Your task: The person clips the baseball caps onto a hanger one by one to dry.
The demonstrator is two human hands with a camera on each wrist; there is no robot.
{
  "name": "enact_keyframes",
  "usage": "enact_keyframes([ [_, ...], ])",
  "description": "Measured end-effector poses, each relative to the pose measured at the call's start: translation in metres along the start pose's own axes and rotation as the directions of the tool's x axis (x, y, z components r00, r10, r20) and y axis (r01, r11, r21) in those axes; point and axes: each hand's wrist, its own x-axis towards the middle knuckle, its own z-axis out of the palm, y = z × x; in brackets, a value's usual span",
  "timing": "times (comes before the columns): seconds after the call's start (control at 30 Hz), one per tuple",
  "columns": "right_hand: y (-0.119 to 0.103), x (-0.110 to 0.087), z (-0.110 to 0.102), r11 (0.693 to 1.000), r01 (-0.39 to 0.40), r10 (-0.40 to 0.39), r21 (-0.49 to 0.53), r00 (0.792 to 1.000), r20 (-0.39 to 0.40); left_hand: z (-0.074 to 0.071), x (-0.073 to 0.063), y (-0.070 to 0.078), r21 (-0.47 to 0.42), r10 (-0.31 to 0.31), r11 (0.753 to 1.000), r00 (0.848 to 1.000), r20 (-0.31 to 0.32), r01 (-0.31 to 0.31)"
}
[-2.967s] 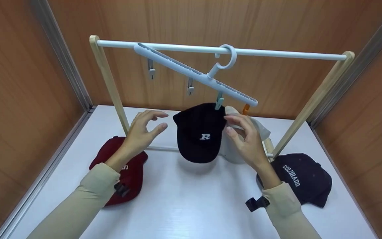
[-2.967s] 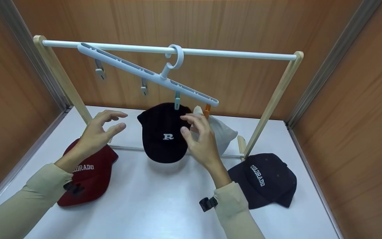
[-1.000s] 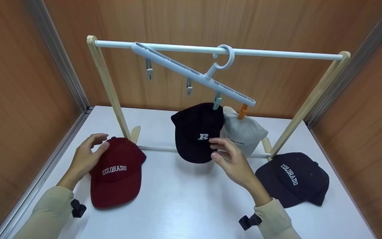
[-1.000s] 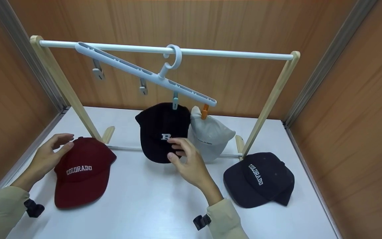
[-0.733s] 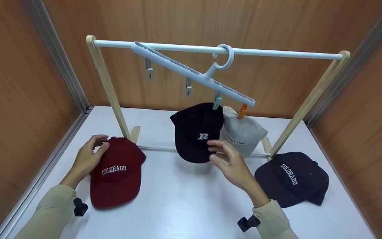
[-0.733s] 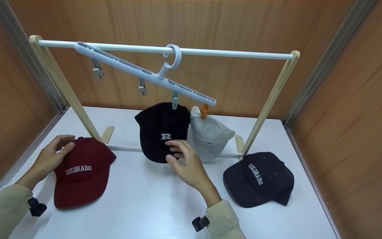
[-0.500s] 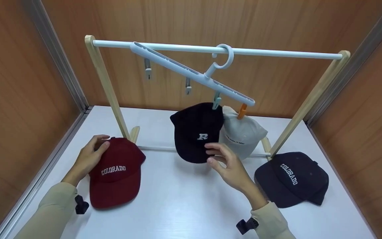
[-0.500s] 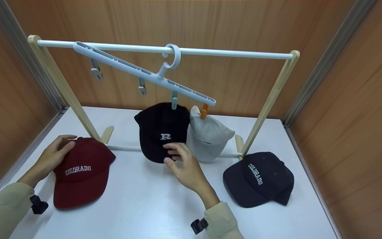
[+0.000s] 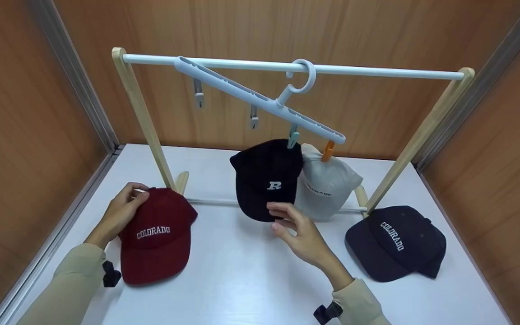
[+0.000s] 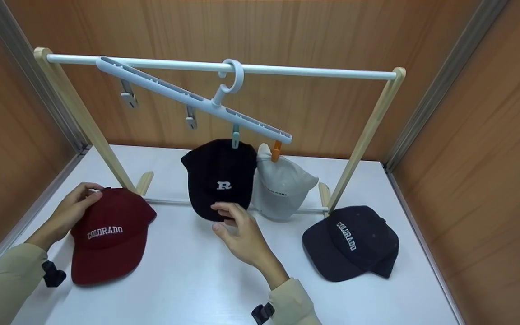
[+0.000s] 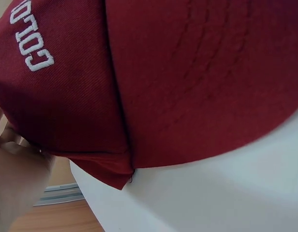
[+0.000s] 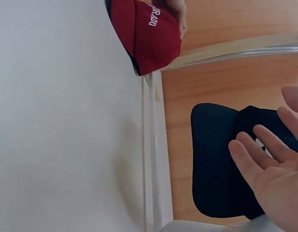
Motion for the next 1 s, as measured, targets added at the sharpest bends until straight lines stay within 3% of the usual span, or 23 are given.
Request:
enact_keyframes([
  [0.4,0.004,0.0,0.013,0.999,-0.029,0.029,0.024,1.0,0.013,-0.001,-0.001,-0.001,-0.104,-0.035,0.994,0.999,0.01,0.036],
  [1.0,0.004,0.002,0.019,0.995,-0.067,0.065,0.07,0.997,0.033,0.007,-0.014,0.021,-0.113,0.071,0.991,0.997,-0.041,-0.075],
])
